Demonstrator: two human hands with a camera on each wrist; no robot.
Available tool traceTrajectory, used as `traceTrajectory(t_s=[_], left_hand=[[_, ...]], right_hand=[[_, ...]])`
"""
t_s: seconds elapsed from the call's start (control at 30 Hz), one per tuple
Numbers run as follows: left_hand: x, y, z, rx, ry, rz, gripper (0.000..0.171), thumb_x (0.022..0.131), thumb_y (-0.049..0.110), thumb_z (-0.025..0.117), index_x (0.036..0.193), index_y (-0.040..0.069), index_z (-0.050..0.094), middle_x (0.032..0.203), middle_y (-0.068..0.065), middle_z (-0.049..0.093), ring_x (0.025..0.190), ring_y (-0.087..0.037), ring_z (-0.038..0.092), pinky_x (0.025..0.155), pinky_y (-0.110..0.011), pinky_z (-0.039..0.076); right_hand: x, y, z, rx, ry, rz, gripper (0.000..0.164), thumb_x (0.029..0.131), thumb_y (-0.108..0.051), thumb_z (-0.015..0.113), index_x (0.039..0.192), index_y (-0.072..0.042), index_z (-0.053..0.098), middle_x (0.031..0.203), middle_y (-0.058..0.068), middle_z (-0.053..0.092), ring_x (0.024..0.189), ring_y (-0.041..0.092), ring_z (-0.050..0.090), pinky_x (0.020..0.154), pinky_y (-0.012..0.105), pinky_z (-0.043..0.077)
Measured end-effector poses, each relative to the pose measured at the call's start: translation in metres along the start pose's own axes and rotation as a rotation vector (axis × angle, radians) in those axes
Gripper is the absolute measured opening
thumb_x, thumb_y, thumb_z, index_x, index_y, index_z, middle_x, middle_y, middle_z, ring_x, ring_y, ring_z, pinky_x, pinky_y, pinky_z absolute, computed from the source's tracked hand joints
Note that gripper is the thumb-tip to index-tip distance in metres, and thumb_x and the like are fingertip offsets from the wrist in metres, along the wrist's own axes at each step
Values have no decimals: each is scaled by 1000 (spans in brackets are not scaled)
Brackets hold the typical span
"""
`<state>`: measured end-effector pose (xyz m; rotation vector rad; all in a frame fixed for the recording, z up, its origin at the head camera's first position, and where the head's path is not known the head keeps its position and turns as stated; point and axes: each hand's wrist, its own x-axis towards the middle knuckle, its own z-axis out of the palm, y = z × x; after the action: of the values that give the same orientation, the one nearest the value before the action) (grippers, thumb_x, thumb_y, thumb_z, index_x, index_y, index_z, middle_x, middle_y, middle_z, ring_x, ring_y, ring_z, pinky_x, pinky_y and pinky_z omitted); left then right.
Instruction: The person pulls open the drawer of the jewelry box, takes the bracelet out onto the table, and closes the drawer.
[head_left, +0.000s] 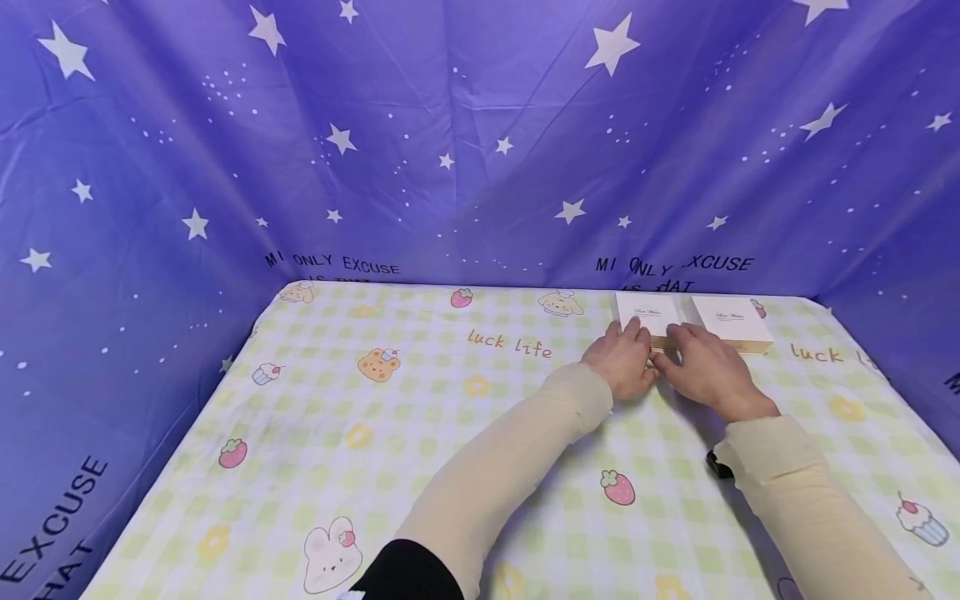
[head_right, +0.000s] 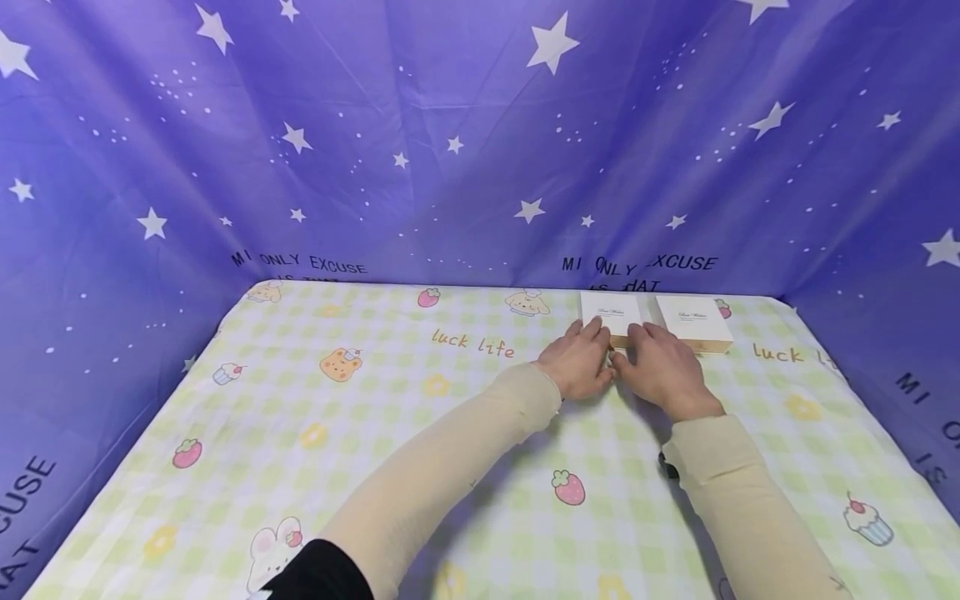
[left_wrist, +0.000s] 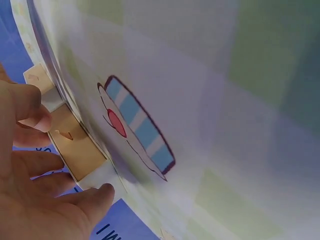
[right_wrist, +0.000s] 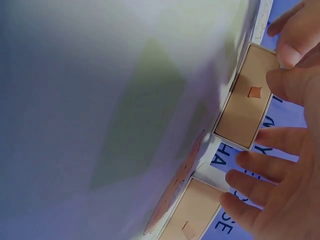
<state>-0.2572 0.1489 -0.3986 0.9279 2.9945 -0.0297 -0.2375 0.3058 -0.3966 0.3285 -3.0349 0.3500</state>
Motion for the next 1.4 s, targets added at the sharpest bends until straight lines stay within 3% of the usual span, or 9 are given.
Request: traceTrajectory(t_s=[0.3, 0.87, 1.4], left_hand=[[-2, -3, -1, -7, -1, 10, 57, 94, 54, 47, 140, 22, 40, 149, 2, 30, 134, -21, 34, 105, -27, 35], [-9, -14, 0, -31, -11, 7, 59, 94, 55, 45, 143, 24, 36, 155, 2, 24, 137, -22, 32, 105, -29, 36], [-24, -23, 6, -16, -35, 38, 69, 95, 55, 43, 152, 20, 23, 158, 1, 16, 141, -20, 25, 110, -28, 26]], right_hand=[[3, -4, 2, -16, 14, 11, 52, 94, -30, 53, 129, 8, 46, 127, 34, 47, 115, 52, 45, 90, 64, 36], [5, -14, 1, 29, -50, 50, 62, 96, -35, 50, 136, 11, 39, 134, 38, 38, 120, 55, 37, 95, 66, 32], [1, -24, 5, 62, -78, 48, 65, 96, -39, 49, 137, 10, 37, 135, 37, 37, 119, 55, 39, 94, 66, 33]])
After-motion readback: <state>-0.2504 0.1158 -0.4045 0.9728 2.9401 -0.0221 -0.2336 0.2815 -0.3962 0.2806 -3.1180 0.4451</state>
